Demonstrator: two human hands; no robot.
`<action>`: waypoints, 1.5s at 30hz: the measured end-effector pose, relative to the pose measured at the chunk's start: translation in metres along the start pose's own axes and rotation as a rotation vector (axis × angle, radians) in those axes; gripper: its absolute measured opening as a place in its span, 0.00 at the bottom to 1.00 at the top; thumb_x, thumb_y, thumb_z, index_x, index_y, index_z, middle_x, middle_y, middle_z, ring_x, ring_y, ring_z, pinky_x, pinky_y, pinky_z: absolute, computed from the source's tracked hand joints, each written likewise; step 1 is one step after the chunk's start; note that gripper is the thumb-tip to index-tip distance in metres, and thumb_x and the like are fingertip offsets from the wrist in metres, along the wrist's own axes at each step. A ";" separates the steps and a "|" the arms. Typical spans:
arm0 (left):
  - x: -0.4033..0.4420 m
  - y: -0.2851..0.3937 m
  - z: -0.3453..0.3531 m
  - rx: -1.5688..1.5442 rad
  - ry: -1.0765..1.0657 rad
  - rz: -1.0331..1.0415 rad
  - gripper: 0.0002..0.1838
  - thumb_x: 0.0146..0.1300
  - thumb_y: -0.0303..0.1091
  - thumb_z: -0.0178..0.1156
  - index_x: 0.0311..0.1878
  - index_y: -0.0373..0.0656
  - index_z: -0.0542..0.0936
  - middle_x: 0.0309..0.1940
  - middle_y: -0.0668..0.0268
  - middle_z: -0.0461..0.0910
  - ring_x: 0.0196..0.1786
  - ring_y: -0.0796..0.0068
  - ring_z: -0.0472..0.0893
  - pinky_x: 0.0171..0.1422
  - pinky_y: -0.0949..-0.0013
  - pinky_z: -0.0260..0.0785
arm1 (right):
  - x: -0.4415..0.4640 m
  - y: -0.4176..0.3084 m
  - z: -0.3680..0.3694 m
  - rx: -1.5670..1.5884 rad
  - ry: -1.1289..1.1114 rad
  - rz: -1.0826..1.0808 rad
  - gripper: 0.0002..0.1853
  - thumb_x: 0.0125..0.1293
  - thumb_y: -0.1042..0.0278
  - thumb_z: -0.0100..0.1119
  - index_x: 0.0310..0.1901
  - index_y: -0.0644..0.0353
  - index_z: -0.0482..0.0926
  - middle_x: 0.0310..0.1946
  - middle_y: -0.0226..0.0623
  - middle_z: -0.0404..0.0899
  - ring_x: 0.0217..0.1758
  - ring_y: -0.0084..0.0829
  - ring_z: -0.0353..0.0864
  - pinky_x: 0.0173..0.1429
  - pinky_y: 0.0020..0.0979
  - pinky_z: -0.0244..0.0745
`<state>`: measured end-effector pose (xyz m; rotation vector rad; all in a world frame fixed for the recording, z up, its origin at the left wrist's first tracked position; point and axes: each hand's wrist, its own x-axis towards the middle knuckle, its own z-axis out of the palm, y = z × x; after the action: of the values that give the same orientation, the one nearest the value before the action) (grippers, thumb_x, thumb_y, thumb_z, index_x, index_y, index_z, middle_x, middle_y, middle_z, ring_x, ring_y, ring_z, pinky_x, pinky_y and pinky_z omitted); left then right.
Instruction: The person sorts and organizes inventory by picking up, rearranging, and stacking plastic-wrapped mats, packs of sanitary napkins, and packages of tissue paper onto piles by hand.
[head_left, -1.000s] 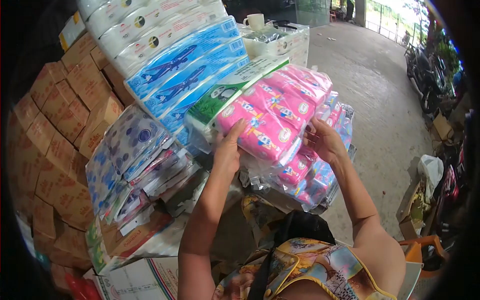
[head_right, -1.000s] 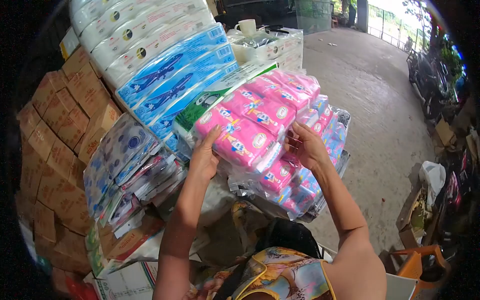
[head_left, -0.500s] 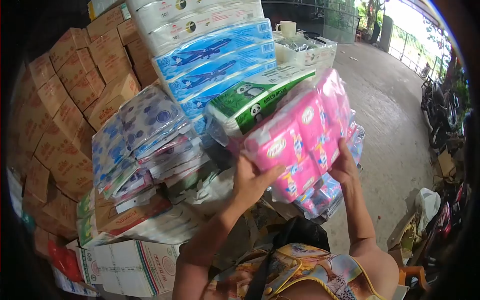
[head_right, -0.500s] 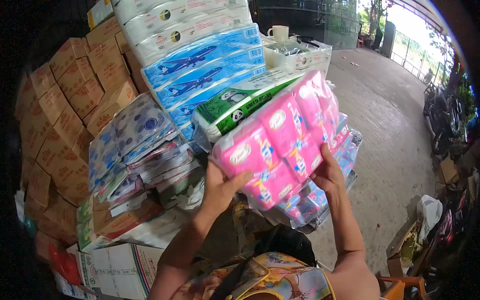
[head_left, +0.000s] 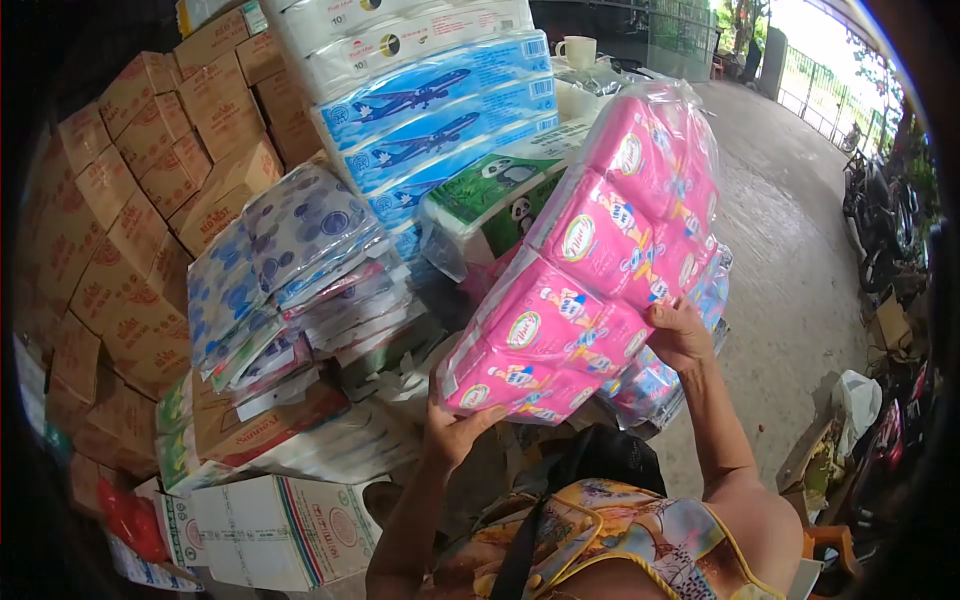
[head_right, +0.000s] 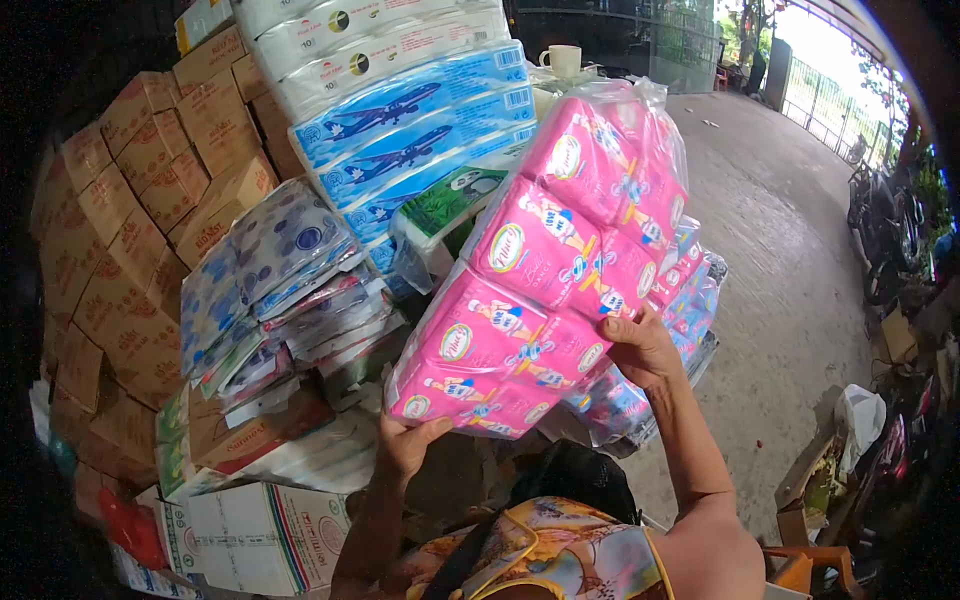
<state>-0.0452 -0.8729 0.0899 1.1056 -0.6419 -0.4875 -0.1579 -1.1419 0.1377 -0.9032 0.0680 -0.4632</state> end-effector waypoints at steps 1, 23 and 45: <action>-0.002 0.002 0.000 -0.044 0.028 -0.023 0.36 0.43 0.17 0.63 0.56 0.38 0.56 0.51 0.60 0.65 0.53 0.70 0.69 0.55 0.67 0.64 | -0.001 -0.001 0.004 -0.005 -0.005 0.003 0.30 0.44 0.75 0.67 0.51 0.63 0.66 0.44 0.35 0.74 0.48 0.29 0.73 0.56 0.34 0.66; -0.097 0.003 -0.074 -0.016 0.359 0.150 0.41 0.46 0.31 0.66 0.62 0.39 0.53 0.51 0.64 0.67 0.52 0.76 0.67 0.54 0.68 0.63 | -0.012 0.108 0.132 -0.295 -0.461 0.306 0.25 0.46 0.77 0.62 0.49 0.64 0.68 0.40 0.35 0.76 0.42 0.26 0.75 0.47 0.27 0.69; -0.263 0.022 -0.114 -0.449 1.164 0.838 0.24 0.61 0.39 0.49 0.58 0.40 0.59 0.52 0.54 0.67 0.54 0.62 0.69 0.57 0.55 0.63 | -0.006 0.145 0.177 -0.591 -0.708 0.516 0.26 0.57 0.62 0.57 0.54 0.61 0.62 0.38 0.38 0.74 0.37 0.27 0.75 0.40 0.25 0.71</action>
<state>-0.1552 -0.6178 0.0157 0.4556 0.0920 0.7003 -0.0675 -0.9314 0.1361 -1.5308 -0.2178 0.3987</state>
